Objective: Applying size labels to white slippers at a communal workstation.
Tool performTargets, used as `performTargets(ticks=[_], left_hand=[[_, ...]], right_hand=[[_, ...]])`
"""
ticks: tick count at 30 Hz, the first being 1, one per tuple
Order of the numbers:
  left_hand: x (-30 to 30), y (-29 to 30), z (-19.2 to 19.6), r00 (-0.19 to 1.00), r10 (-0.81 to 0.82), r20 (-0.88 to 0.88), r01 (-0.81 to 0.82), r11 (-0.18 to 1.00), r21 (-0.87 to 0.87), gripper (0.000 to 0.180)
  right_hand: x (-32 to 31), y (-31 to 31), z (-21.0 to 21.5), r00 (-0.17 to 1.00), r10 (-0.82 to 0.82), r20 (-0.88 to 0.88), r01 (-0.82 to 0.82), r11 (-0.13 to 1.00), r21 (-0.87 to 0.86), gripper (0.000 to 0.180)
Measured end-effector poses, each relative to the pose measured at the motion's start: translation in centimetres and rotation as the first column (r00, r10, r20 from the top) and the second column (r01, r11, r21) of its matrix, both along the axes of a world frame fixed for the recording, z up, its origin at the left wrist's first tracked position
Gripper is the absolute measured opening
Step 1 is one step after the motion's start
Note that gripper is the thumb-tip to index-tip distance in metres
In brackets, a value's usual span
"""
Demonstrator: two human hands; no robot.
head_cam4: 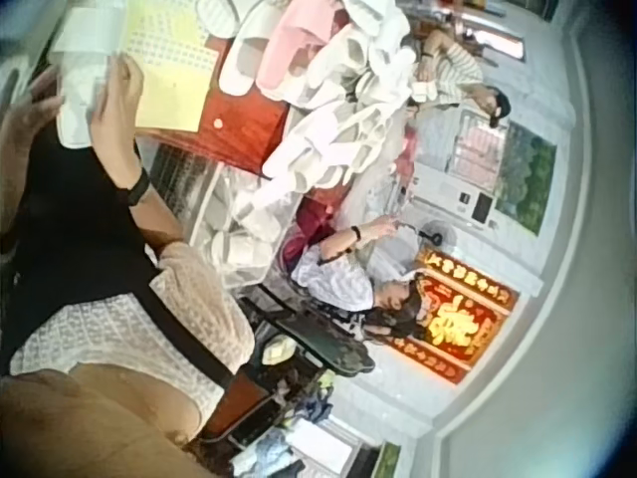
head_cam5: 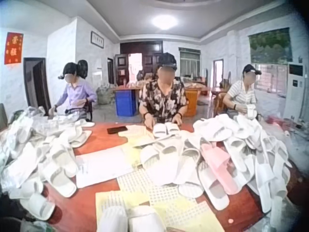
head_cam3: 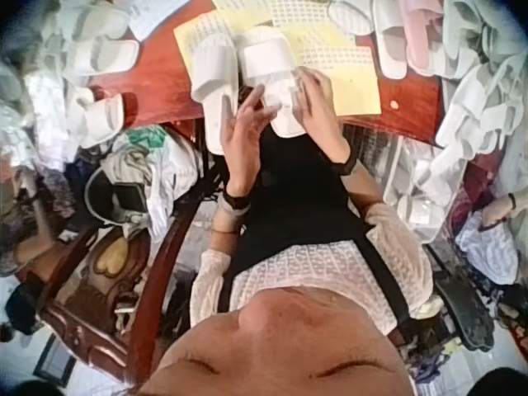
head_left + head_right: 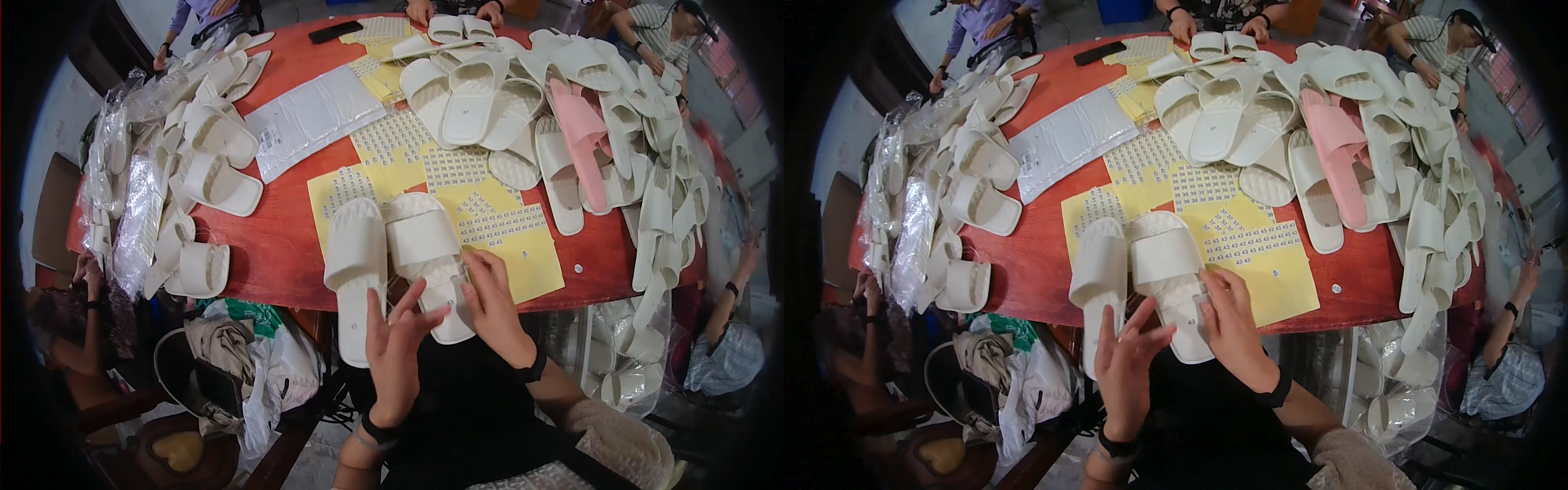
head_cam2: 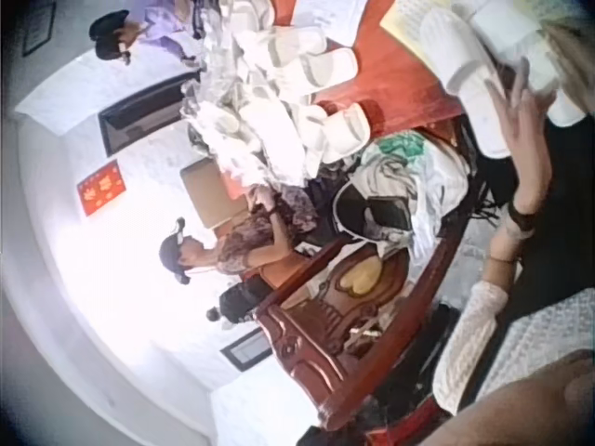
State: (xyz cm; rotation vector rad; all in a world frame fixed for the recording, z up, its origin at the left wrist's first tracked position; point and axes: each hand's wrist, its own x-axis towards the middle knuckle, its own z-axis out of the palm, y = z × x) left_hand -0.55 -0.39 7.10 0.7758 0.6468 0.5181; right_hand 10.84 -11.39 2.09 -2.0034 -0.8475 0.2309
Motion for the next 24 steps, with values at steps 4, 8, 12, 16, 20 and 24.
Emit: performTargets(ticks=[4,8,12,16,20,24], left_hand=[[-4.6,0.1,-2.1,0.978,0.207,0.037,-0.204,0.897,0.393,0.048],[-7.0,1.6,-6.3,0.788,0.59,-0.175,-0.387,0.696,0.605,0.037],[-7.6,2.9,-8.8,0.86,0.373,-0.349,-0.328,0.927,0.183,0.036],[-6.1,2.5,-8.7,0.95,0.133,-0.282,-0.13,0.991,0.029,0.031],[-5.9,0.9,-8.3,0.954,0.037,-0.299,-0.012,0.996,0.086,0.036],[-6.1,-0.3,-9.0,0.803,0.391,-0.449,0.035,0.722,0.691,0.067]], right_hand=[[-0.3,-1.1,0.2,0.993,-0.062,0.104,0.063,0.998,-0.004,0.032],[-0.7,-2.4,0.1,0.999,-0.004,0.035,0.007,0.996,-0.091,0.029],[-1.9,-2.2,1.8,0.977,0.124,0.173,-0.07,0.954,-0.292,0.057],[-2.7,-1.8,1.7,0.954,0.253,0.159,-0.165,0.891,-0.424,0.088],[-1.7,-2.3,0.9,0.969,0.212,0.127,-0.161,0.931,-0.328,0.082],[-1.3,-2.2,1.6,0.963,0.231,0.14,-0.175,0.929,-0.324,0.064]])
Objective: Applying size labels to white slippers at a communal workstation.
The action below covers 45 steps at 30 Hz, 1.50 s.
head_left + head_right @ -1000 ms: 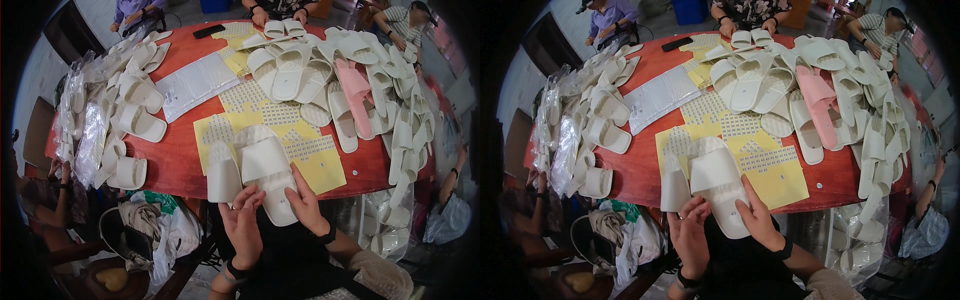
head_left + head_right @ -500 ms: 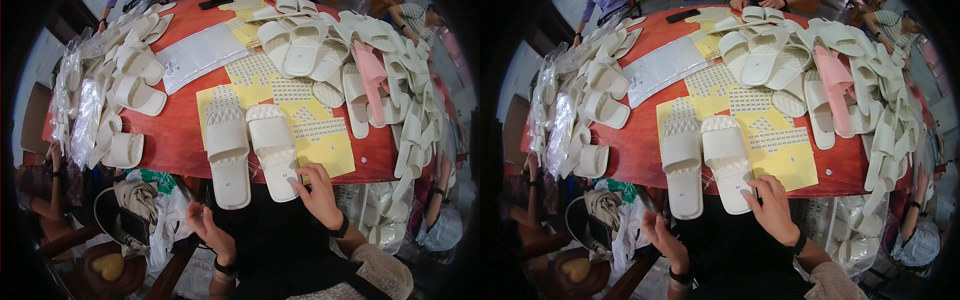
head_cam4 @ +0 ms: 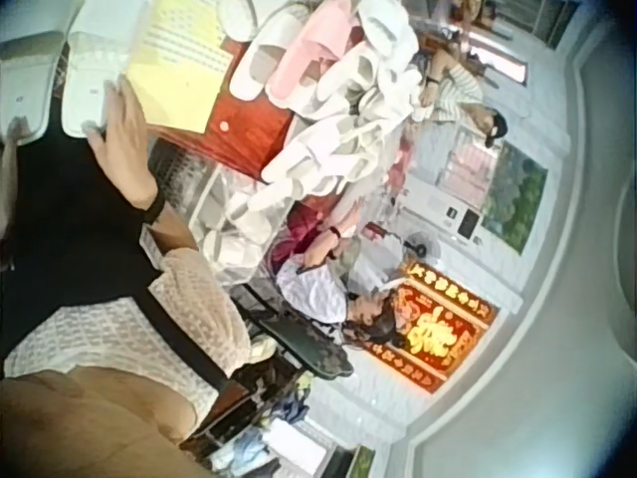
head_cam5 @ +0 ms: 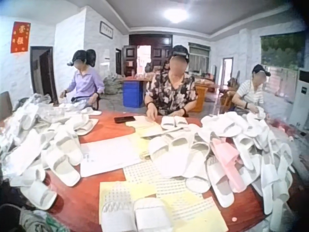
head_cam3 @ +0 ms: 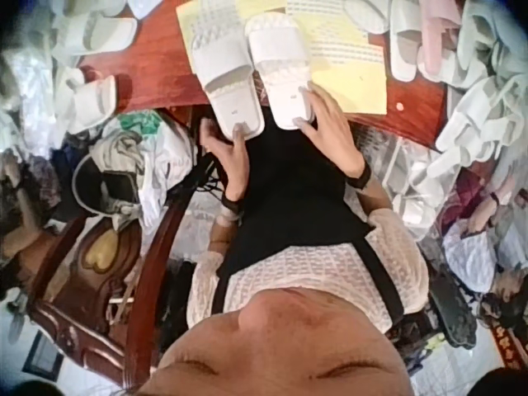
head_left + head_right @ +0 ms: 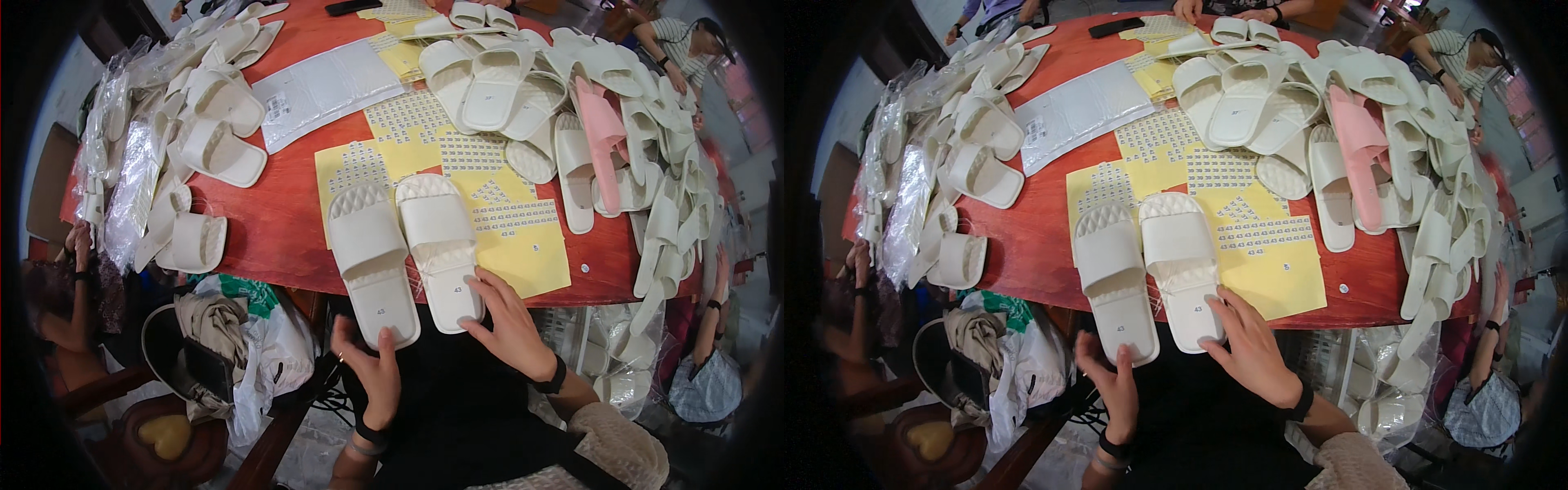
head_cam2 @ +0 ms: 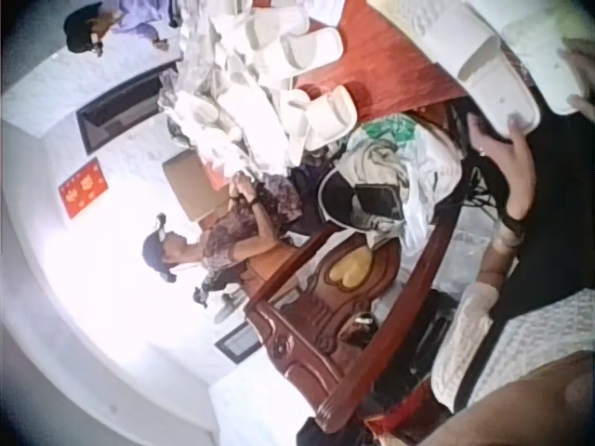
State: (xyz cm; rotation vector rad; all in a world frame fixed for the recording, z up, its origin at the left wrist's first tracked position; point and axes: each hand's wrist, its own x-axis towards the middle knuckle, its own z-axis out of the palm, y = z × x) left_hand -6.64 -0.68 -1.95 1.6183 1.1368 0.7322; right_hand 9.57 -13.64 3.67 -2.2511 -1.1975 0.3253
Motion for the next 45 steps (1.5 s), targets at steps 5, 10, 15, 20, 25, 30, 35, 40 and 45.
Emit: performTargets(ticks=[5,10,15,20,25,30,35,40,45], left_hand=[[1.8,-1.5,2.0,0.884,-0.372,-0.284,0.467,0.667,0.58,0.044],[4.2,-2.5,1.8,0.737,-0.508,-0.446,0.676,0.563,0.475,0.054],[4.5,-2.3,1.3,0.712,-0.487,-0.506,0.702,0.488,0.518,0.055],[4.6,-2.4,1.4,0.708,-0.468,-0.528,0.706,0.481,0.52,0.054],[4.8,-2.4,1.6,0.704,-0.465,-0.536,0.71,0.482,0.514,0.052],[4.5,-2.4,1.4,0.714,-0.472,-0.518,0.7,0.477,0.531,0.052],[4.5,-2.5,1.2,0.712,-0.448,-0.54,0.702,0.469,0.536,0.053],[4.9,-2.7,1.0,0.722,-0.443,-0.531,0.691,0.468,0.551,0.054],[4.6,-2.4,1.2,0.714,-0.442,-0.543,0.7,0.469,0.539,0.055]], right_hand=[[0.5,0.6,-0.9,0.993,-0.114,0.038,0.107,0.983,0.149,0.021],[0.7,1.6,-2.0,0.993,-0.106,0.049,0.096,0.981,0.17,0.017],[0.8,1.8,-1.8,0.992,-0.087,0.087,0.076,0.989,0.13,0.018],[0.9,2.1,-1.5,0.991,-0.064,0.115,0.053,0.994,0.098,0.018],[1.4,1.9,-2.0,0.998,-0.06,-0.005,0.06,0.988,0.145,0.016],[1.1,2.0,-1.9,0.979,-0.149,-0.136,0.168,0.976,0.138,0.011],[0.9,2.7,-2.4,0.994,-0.106,0.034,0.103,0.991,0.09,0.011],[0.9,2.7,-2.6,0.99,-0.088,0.108,0.087,0.996,0.011,0.012],[2.2,1.3,-2.1,0.949,-0.039,-0.314,0.081,0.989,0.123,0.013]])
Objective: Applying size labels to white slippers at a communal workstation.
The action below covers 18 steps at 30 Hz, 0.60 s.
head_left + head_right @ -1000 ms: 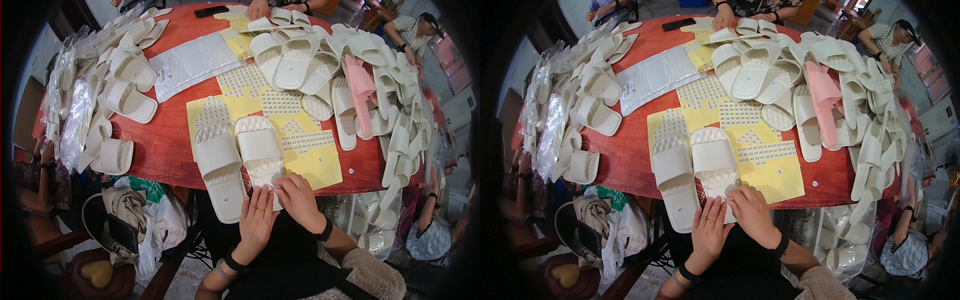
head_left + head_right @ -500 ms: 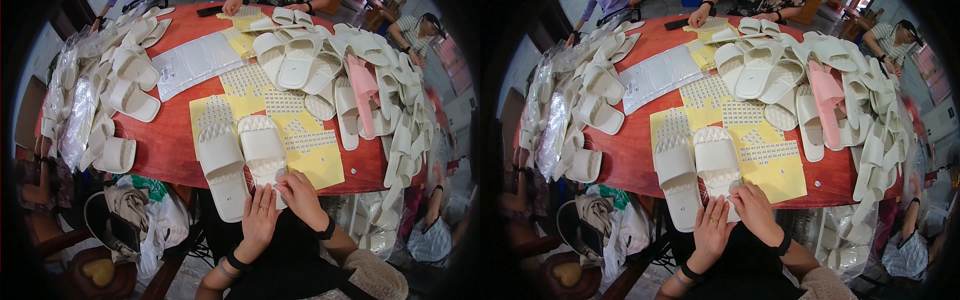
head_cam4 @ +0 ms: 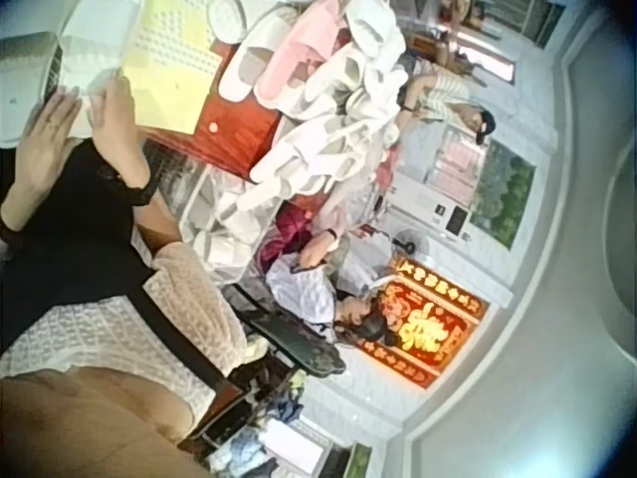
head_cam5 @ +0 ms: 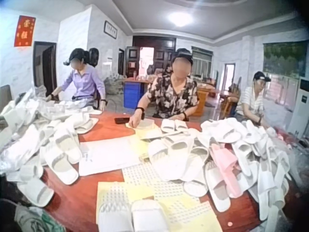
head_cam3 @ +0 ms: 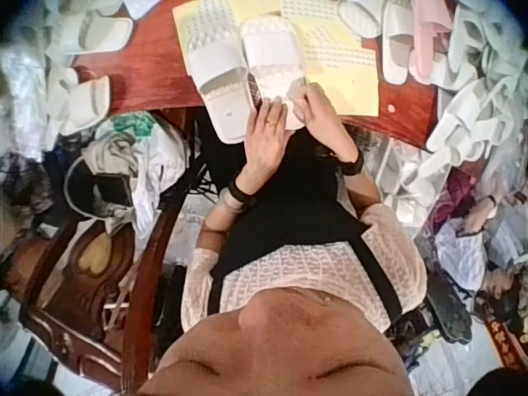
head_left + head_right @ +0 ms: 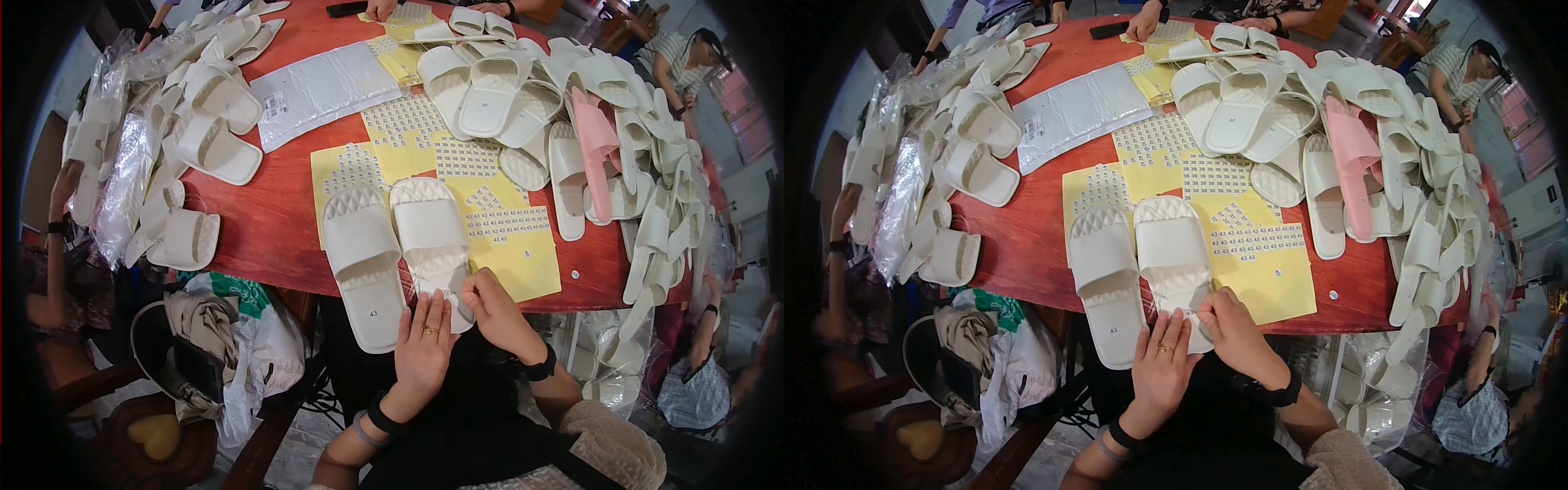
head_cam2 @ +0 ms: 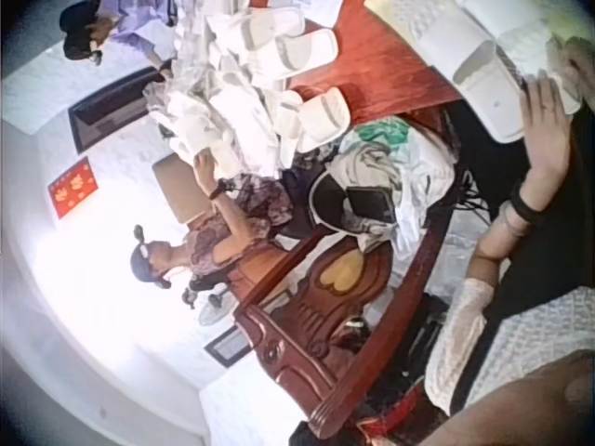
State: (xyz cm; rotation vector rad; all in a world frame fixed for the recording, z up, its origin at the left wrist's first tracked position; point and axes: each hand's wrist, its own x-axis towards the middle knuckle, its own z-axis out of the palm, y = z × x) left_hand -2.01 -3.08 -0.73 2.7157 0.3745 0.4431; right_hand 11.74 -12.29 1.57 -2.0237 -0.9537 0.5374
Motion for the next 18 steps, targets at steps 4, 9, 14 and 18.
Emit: performTargets(ticks=[4,9,14,18], left_hand=[[0.1,0.2,0.1,1.0,-0.017,0.005,0.017,1.0,-0.019,0.055],[-0.1,0.2,-0.5,0.999,-0.023,0.048,0.026,0.998,-0.064,0.058],[0.0,0.1,-0.4,0.997,-0.017,0.069,0.021,0.998,-0.063,0.06],[0.0,0.1,-0.3,0.997,-0.014,0.072,0.021,0.996,-0.088,0.06]], right_hand=[[0.0,-0.1,0.9,0.996,-0.064,-0.061,0.065,0.998,0.015,0.014],[-0.6,1.0,0.1,0.99,-0.018,0.138,0.026,0.998,-0.061,0.011],[-0.5,1.1,-0.5,0.961,0.027,0.275,-0.012,0.998,-0.057,0.01],[0.1,0.3,-0.1,1.0,-0.013,-0.009,0.013,1.0,-0.006,0.009]])
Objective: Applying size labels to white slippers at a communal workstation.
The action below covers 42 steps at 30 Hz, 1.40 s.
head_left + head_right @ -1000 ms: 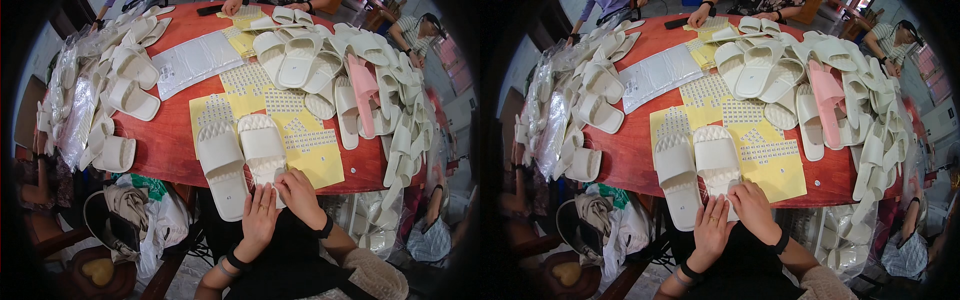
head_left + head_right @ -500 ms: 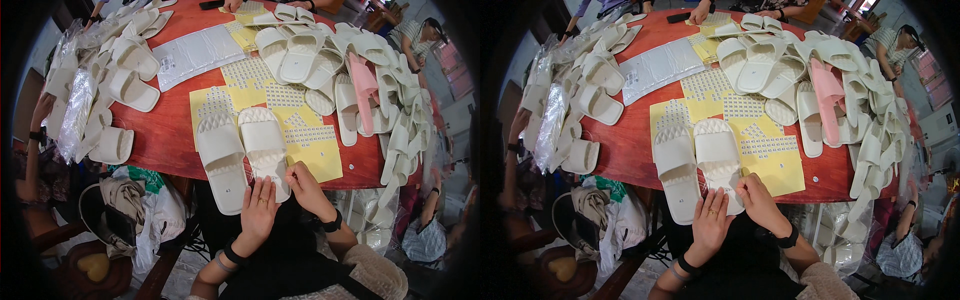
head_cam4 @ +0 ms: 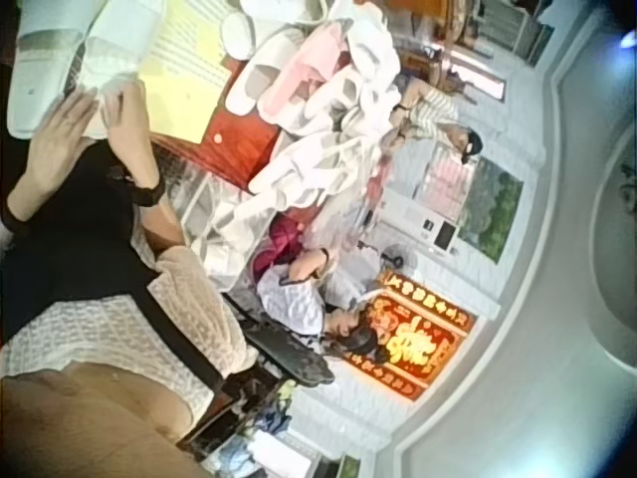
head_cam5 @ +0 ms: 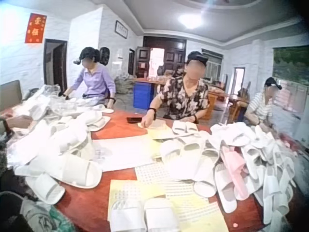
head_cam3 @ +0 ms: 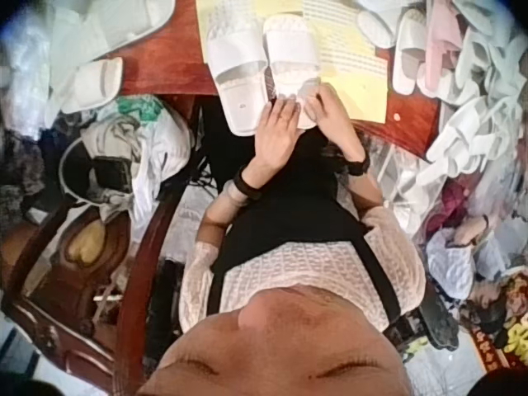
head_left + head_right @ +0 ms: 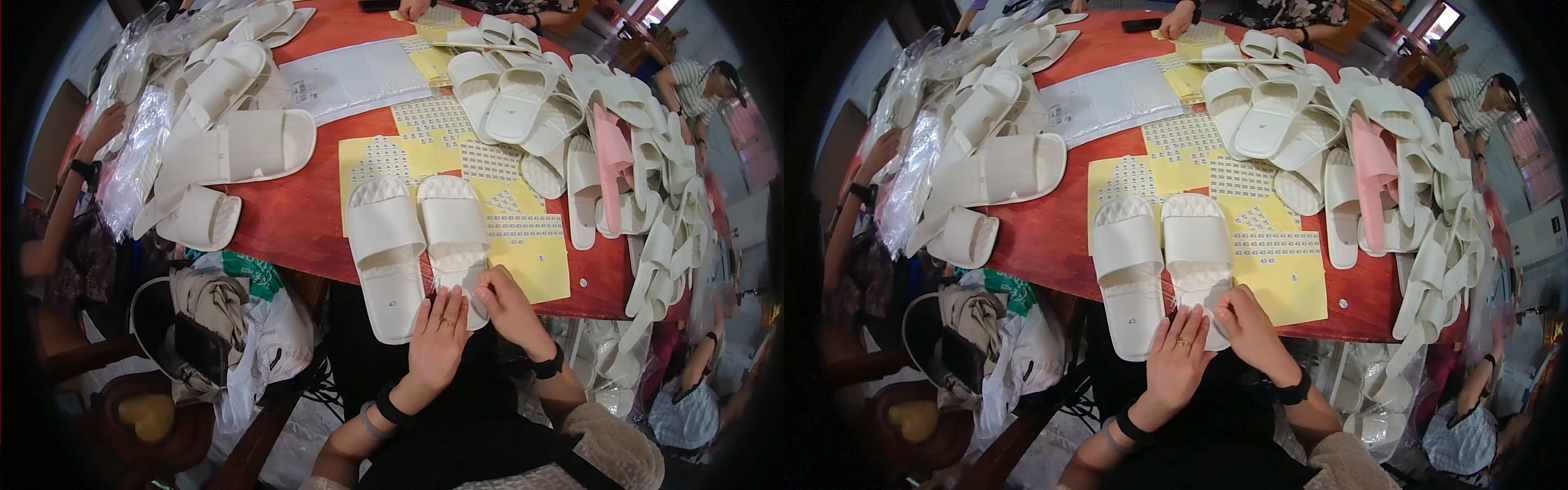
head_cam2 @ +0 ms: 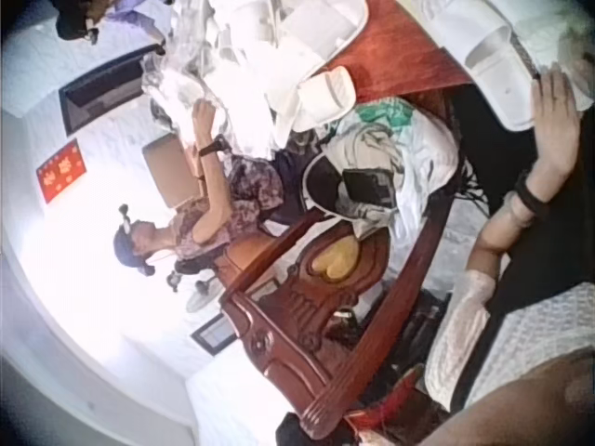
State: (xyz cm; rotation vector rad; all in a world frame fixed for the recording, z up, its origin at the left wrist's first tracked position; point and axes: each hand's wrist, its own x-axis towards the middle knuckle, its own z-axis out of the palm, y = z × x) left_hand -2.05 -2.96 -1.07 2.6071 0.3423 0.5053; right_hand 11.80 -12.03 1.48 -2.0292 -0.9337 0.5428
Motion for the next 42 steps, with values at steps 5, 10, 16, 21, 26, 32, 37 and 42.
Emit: performTargets(ticks=[5,10,16,21,26,32,37,42], left_hand=[[-0.7,0.6,0.7,0.997,0.002,0.077,0.007,0.993,-0.116,0.046],[-4.0,2.1,1.6,0.9,0.26,0.348,-0.189,0.956,-0.225,0.021],[-5.6,4.0,-0.2,0.806,0.536,0.252,-0.44,0.826,-0.352,0.033],[-5.5,4.4,-1.0,0.827,0.536,0.169,-0.403,0.775,-0.488,0.033],[-5.3,4.5,-1.2,0.823,0.544,0.166,-0.391,0.753,-0.53,0.034],[-5.0,4.5,-0.6,0.833,0.538,0.128,-0.375,0.72,-0.585,0.033],[-4.2,4.2,0.5,0.845,0.497,0.199,-0.422,0.847,-0.322,0.04],[-4.1,4.0,0.8,0.812,0.569,0.13,-0.466,0.767,-0.441,0.053]], right_hand=[[-0.9,1.3,2.4,0.96,0.026,-0.279,-0.036,0.999,-0.034,0.009],[-3.0,4.4,2.5,0.964,0.221,-0.146,-0.212,0.974,0.074,0.008],[-4.6,7.8,1.6,0.959,0.273,0.08,-0.276,0.96,0.04,0.009],[-5.1,8.4,0.5,0.948,0.281,0.148,-0.284,0.959,-0.004,0.008],[-6.2,8.6,0.2,0.922,0.249,0.297,-0.242,0.968,-0.061,0.011],[-5.5,8.4,0.5,0.984,0.092,0.152,-0.094,0.996,0.009,0.016],[-4.7,5.1,1.7,0.991,0.109,0.08,-0.121,0.978,0.169,0.009],[-5.0,0.5,2.6,0.992,-0.114,0.053,0.105,0.983,0.148,0.014]])
